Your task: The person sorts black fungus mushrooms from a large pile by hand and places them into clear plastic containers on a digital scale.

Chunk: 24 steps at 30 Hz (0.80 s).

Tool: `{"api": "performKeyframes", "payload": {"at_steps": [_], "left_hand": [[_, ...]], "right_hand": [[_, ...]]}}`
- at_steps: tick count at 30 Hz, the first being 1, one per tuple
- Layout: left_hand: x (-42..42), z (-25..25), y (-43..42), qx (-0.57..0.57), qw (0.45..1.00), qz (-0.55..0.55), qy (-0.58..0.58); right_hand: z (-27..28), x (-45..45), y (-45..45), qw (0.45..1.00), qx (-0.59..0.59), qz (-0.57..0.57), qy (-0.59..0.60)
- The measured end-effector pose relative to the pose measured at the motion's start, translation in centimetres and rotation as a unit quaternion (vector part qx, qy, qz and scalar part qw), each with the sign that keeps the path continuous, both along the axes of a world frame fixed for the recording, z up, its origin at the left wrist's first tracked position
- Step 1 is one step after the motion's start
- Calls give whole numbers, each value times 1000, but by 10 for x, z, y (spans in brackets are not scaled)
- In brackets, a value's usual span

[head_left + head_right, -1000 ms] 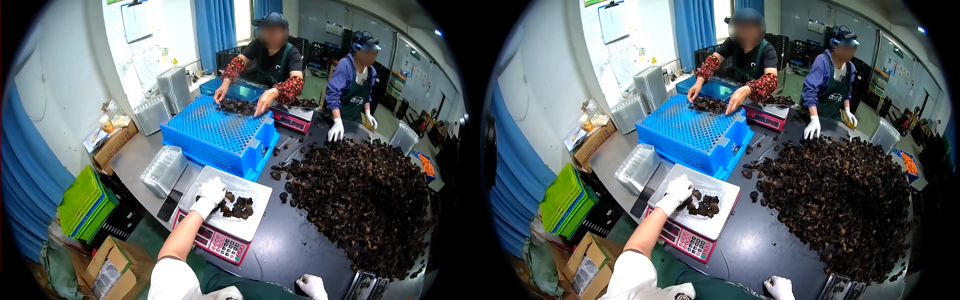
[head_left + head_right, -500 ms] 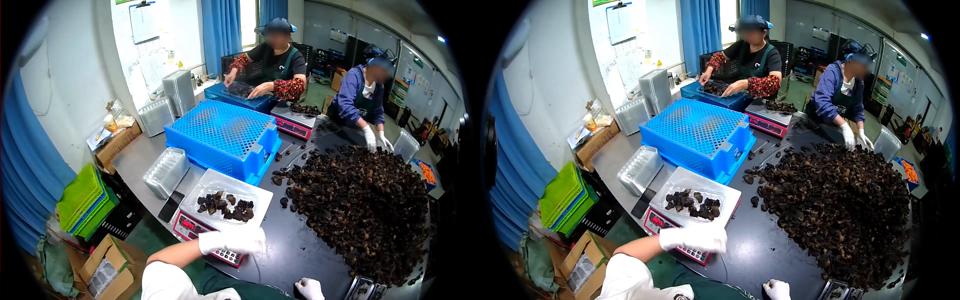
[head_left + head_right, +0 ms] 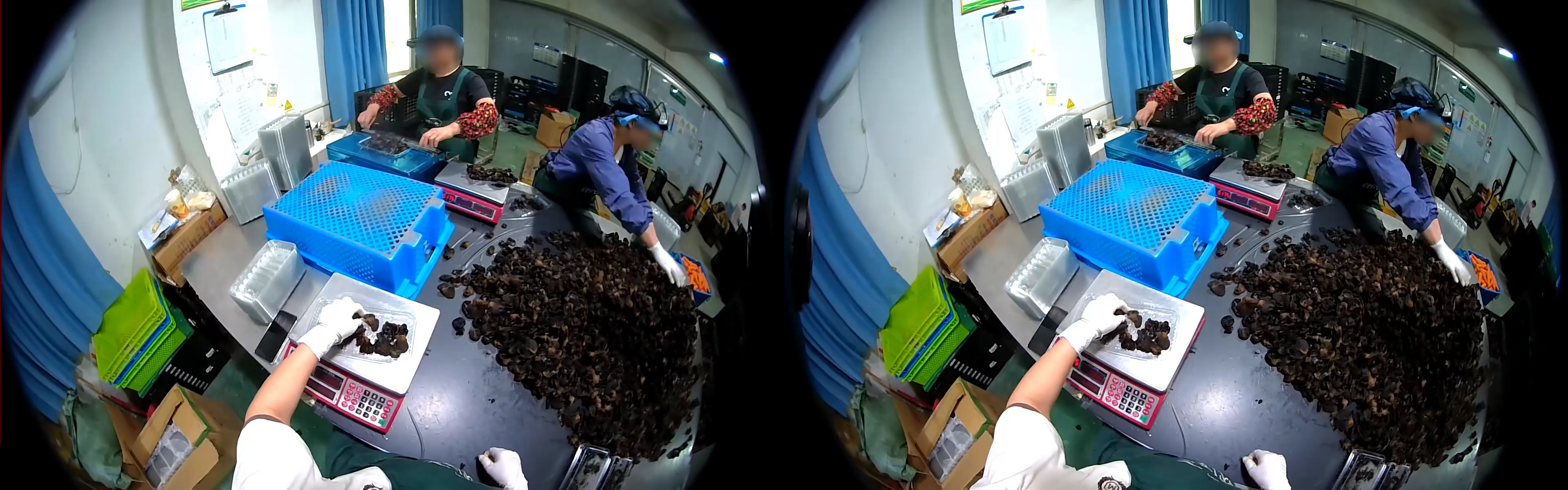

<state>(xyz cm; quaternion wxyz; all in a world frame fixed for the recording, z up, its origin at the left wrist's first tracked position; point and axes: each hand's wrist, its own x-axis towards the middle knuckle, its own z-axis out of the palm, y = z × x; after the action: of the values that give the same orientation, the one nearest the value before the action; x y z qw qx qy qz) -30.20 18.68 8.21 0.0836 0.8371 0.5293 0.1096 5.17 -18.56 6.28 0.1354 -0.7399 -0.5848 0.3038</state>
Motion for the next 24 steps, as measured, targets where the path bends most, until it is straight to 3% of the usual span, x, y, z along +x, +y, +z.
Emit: {"api": "performKeyframes", "payload": {"at_steps": [3, 6, 9, 12, 15, 18, 24], "left_hand": [[-4, -2, 3, 17, 998, -13, -58], [13, 22, -13, 26, 998, -15, -53], [20, 14, -17, 56, 997, -36, 27], [19, 7, -13, 52, 998, -38, 5], [20, 15, -14, 105, 987, -84, -89], [22, 29, -27, -28, 957, -99, -272], [43, 57, -66, -62, 911, -142, -382]], "right_hand": [[9, -17, 1, 981, 57, 8, 184], [32, -46, 0, 965, 41, 9, 260], [39, -53, -1, 963, -8, 1, 271], [42, -51, -3, 964, -38, -8, 262], [43, -46, -4, 966, -58, -20, 252], [45, -45, -5, 966, -75, -27, 247], [46, -44, -5, 966, -103, -26, 236]]}}
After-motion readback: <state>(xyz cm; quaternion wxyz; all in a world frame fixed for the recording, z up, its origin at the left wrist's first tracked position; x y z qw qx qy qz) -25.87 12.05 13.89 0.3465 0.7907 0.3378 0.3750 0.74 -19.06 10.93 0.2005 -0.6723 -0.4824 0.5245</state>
